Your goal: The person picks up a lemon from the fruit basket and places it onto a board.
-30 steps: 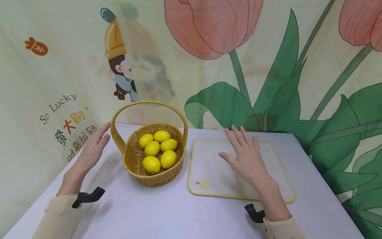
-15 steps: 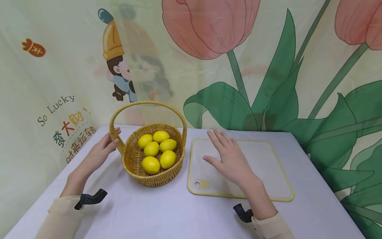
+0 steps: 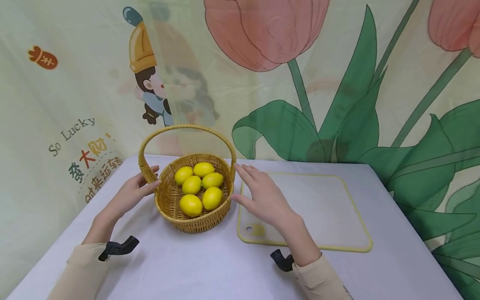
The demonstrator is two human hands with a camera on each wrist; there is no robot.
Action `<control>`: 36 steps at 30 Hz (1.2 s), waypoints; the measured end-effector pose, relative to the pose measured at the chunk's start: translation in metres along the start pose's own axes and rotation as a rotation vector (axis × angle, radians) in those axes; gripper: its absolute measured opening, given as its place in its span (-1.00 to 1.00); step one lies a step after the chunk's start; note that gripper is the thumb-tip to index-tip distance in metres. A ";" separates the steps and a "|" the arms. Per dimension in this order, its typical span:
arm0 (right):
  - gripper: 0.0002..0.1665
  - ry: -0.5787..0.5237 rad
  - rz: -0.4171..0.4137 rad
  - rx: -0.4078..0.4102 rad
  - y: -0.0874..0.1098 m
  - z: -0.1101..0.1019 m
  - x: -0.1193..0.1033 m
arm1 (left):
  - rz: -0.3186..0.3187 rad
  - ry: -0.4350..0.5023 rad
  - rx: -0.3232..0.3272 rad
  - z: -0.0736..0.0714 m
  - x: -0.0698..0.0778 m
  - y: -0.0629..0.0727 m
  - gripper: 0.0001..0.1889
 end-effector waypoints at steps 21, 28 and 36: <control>-0.20 -0.038 -0.058 -0.069 -0.033 0.035 -0.040 | 0.022 0.180 -0.069 0.010 0.002 -0.003 -0.42; -0.23 -0.070 -0.007 -0.175 -0.041 0.062 -0.040 | 0.027 0.198 -0.085 0.016 0.001 -0.004 -0.42; -0.25 0.018 0.021 -0.255 -0.051 0.084 -0.041 | 0.014 0.203 -0.091 0.018 -0.002 -0.005 -0.41</control>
Point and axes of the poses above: each hand's wrist, its own y-axis away from the middle knuckle, its own z-axis out of the palm, x = y × z, the point moved 10 cm from there along -y, towards the middle knuckle, and after that the axes turned 11 degrees about -z, right-handed, at the moved point
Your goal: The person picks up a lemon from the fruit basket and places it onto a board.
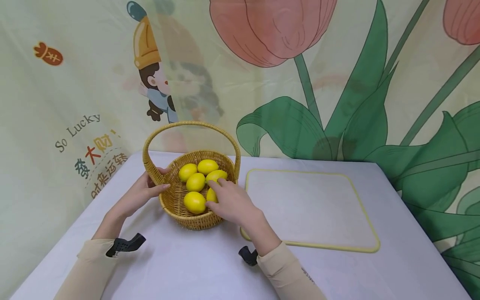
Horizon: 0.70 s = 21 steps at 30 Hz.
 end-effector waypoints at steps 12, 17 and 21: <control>-0.52 -0.018 0.079 -0.089 -0.023 0.013 0.001 | 0.003 0.017 -0.015 0.003 -0.004 -0.003 -0.42; -0.44 0.013 0.067 -0.126 -0.028 0.017 -0.001 | 0.007 0.017 -0.011 0.004 -0.005 -0.002 -0.41; -0.41 0.028 0.049 -0.124 -0.033 0.018 -0.003 | 0.011 0.013 -0.001 0.000 -0.004 -0.002 -0.41</control>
Point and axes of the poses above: each hand's wrist, its own y-axis away from the middle knuckle, its own z-axis out of the palm, x = y × z, the point moved 10 cm from there along -y, towards the middle knuckle, and after that the axes turned 11 degrees about -z, right-handed, at the moved point
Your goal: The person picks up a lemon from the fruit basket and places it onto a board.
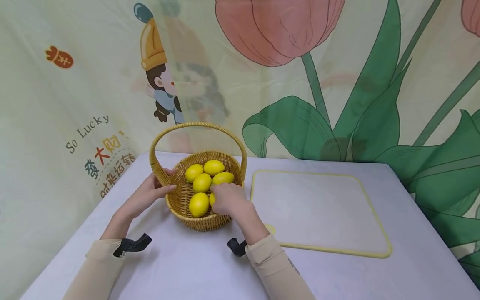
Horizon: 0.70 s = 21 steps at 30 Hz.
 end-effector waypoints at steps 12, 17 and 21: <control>-0.38 -0.023 -0.075 0.037 -0.001 -0.001 0.001 | -0.010 -0.007 0.000 0.002 0.000 -0.001 -0.41; -0.33 -0.036 -0.089 0.059 0.001 -0.007 0.001 | -0.012 -0.013 0.000 0.001 0.001 0.000 -0.41; -0.32 -0.050 -0.086 0.080 0.005 -0.015 0.004 | -0.009 -0.019 -0.001 0.000 0.001 0.000 -0.41</control>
Point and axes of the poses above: each hand's wrist, its own y-axis away from the middle knuckle, its own z-axis out of the palm, x = y × z, the point moved 10 cm from there along -y, towards the middle knuckle, and after that the axes turned 11 degrees about -z, right-handed, at the moved point
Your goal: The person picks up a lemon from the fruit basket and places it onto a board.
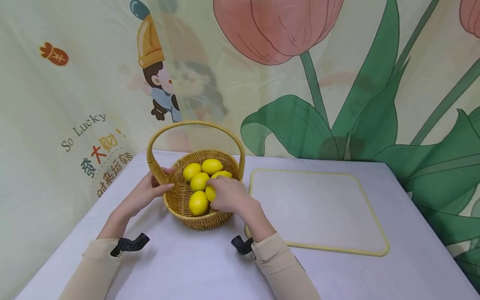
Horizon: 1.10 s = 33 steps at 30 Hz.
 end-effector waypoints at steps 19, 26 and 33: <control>-0.27 -0.188 0.007 0.168 0.044 -0.075 -0.002 | 0.008 -0.012 -0.003 -0.001 0.004 0.001 -0.44; -0.27 -0.225 0.014 0.234 0.062 -0.097 0.012 | -0.001 -0.010 -0.001 0.000 0.002 0.001 -0.41; -0.30 -0.260 0.050 0.277 0.076 -0.109 0.031 | -0.002 -0.009 0.004 0.001 0.001 0.001 -0.43</control>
Point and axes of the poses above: each hand's wrist, its own y-axis away from the middle knuckle, its own z-axis out of the palm, x = y × z, the point moved 10 cm from there along -y, towards the middle knuckle, and after that the axes turned 11 degrees about -z, right-handed, at the moved point
